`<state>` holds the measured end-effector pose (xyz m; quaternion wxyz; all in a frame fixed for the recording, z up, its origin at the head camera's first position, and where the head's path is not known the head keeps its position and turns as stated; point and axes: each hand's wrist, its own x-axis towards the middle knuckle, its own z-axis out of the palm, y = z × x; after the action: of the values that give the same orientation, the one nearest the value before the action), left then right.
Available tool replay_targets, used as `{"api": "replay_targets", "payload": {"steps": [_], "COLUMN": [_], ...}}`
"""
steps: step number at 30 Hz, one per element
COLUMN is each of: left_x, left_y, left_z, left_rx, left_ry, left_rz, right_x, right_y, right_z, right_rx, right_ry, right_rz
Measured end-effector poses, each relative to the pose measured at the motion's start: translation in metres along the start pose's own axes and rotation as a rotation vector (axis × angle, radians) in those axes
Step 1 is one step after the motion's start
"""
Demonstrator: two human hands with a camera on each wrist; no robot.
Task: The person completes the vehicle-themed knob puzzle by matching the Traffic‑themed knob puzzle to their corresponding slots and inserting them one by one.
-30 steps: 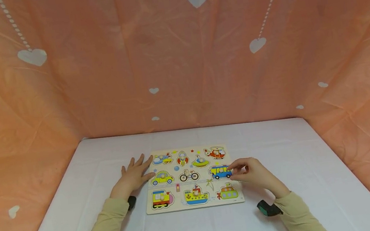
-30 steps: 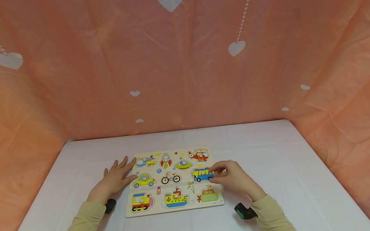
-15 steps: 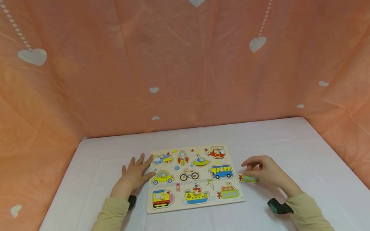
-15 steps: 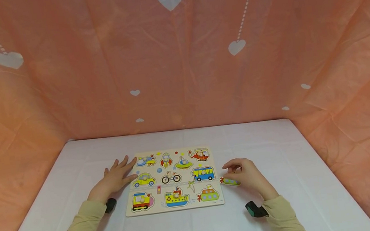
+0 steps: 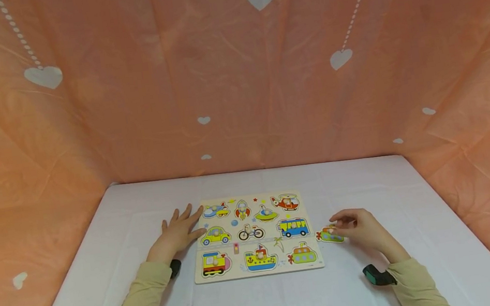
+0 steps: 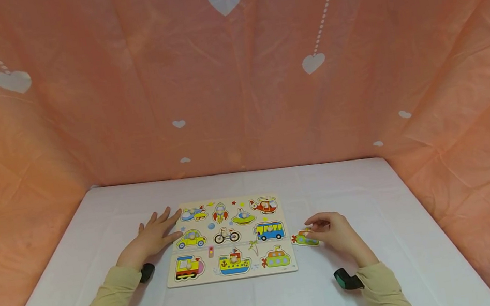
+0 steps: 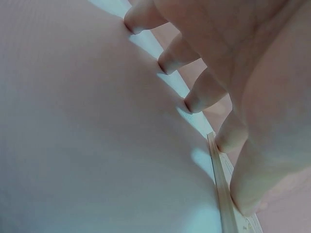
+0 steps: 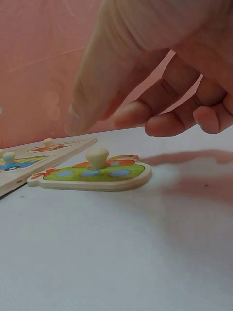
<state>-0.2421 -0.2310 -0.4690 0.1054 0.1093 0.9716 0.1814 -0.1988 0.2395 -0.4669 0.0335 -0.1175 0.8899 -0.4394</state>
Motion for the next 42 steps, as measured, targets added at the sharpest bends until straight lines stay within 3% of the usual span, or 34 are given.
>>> {"api": "replay_targets", "payload": {"steps": [7, 20, 42], "left_x": [0.000, 0.000, -0.001], "left_y": [0.001, 0.002, 0.003], "left_z": [0.000, 0.000, -0.002], "left_rx": [0.000, 0.006, -0.004], "left_ry": [0.003, 0.000, -0.005], "left_rz": [-0.003, -0.014, -0.015], "right_x": [0.000, 0.004, 0.007], "right_y": [0.006, 0.013, 0.009], "right_z": [0.001, 0.006, 0.010], "right_rx": [0.046, 0.001, -0.059], "right_ry": [-0.029, -0.053, -0.024], "right_rz": [-0.001, 0.016, 0.039]}}
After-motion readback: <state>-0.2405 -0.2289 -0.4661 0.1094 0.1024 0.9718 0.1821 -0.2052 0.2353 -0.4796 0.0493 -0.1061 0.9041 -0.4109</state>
